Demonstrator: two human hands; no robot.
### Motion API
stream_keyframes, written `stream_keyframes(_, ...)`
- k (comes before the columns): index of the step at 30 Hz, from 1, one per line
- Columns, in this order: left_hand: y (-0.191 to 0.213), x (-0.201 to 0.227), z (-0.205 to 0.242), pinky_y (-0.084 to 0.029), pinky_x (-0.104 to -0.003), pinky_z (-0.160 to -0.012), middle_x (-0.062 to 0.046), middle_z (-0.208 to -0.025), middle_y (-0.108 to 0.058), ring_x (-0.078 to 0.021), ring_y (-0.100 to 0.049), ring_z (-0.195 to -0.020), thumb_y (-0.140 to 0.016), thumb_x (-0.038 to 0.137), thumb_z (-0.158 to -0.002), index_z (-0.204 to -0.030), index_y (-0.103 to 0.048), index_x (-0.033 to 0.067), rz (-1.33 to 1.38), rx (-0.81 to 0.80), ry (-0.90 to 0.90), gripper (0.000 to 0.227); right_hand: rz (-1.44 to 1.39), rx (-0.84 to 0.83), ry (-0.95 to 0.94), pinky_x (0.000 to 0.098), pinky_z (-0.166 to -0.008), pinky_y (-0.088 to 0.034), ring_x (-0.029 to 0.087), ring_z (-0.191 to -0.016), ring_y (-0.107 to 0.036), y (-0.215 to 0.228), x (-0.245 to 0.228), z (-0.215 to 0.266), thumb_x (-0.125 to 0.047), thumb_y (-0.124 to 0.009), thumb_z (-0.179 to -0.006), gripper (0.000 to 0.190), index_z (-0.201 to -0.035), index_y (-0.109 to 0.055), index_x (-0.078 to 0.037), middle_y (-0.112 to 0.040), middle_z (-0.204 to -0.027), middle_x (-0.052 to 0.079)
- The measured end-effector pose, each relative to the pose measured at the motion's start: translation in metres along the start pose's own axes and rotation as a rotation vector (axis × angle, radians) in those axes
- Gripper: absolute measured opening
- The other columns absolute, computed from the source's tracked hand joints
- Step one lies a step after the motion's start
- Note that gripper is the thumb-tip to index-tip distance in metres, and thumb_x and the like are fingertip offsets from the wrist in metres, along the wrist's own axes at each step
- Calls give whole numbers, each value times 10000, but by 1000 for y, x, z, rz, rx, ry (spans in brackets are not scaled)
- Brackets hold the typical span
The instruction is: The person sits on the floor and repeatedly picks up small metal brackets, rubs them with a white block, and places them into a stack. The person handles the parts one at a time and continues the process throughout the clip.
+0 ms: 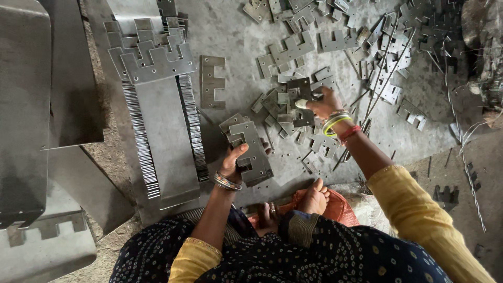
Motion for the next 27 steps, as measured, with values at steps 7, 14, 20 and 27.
stream_keyframes(7, -12, 3, 2, -618, -423, -809, -160, -1126, -706, -276, -726, -955, -638, 492, -955, -1305, -572, 11, 56, -116, -58, 599, 242, 307, 1303, 271, -552, -543, 157, -713, -667, -17, -101, 144, -20, -743, -864, 153, -984, -655, -56, -763, -1013, 130)
stream_keyframes(14, 32, -12, -1, -591, -423, -853, -137, -1135, -698, -264, -705, -983, -642, 457, -989, -1319, -575, 12, 37, -8, 4, 558, 666, 248, 761, 390, -582, -568, 294, -797, -680, -16, -101, 71, -192, -840, -793, 555, -1238, -567, -3, -711, -932, 176)
stream_keyframes(20, 88, -30, -7, -564, -386, -894, -41, -1116, -697, -204, -667, -1012, -721, 261, -972, -1254, -608, 62, -71, 205, -67, 362, 386, 84, 164, 516, -852, -550, 425, -953, -688, -28, -57, -3, -327, -857, -785, 819, -1401, -413, -20, -694, -1013, 252)
stream_keyframes(27, 91, -33, -11, -583, -413, -849, -65, -1139, -695, -234, -684, -977, -685, 478, -929, -1285, -601, 92, 33, 183, -75, 532, 327, 100, 219, 485, -907, -523, 418, -1054, -665, -36, -50, -20, -370, -911, -700, 807, -1300, -508, -10, -686, -1107, 256)
Point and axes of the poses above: each hand's wrist, its own z-axis away from the middle knuckle, its own y-axis out of the back of the hand, x = y × z, the point moved 8 cm from there along -z, towards the middle knuckle
